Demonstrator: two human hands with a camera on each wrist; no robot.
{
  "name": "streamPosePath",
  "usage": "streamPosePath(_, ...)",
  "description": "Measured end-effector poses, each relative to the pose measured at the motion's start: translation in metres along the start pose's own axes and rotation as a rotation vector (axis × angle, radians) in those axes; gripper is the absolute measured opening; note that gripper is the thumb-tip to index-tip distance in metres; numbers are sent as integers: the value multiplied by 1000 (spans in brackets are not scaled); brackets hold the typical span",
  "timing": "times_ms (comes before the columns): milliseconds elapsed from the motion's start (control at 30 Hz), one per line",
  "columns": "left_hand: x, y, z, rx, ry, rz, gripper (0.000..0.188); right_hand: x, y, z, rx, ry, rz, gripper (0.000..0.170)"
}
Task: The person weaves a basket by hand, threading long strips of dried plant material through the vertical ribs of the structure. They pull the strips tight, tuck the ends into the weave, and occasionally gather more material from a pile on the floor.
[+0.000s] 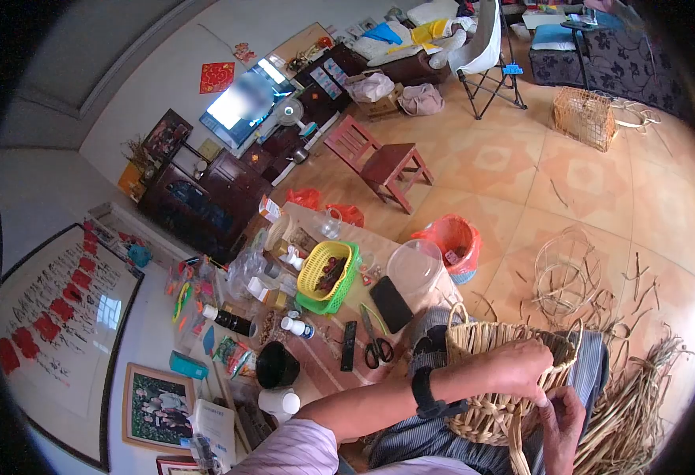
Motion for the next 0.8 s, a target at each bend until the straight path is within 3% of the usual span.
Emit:
streamPosePath(167, 0, -2, 11, 103, 26, -29, 59, 14, -7, 0, 25, -33, -24, 20)
streamPosePath(467, 1, -3, 10, 96, 105, -46, 53, 3, 3, 1, 5, -32, -25, 17)
streamPosePath(800, -1, -9, 0, 97, -1, -169, 47, 11, 7, -4, 19, -28, -25, 19)
Point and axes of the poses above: each hand's wrist, its own z-axis towards the middle knuckle, its own y-axis out of the back of the hand, x = y × z, the point moved 7 cm from there along z, towards the middle knuckle, and after that the axes turned 2 degrees about z, right-handed, at the moved point
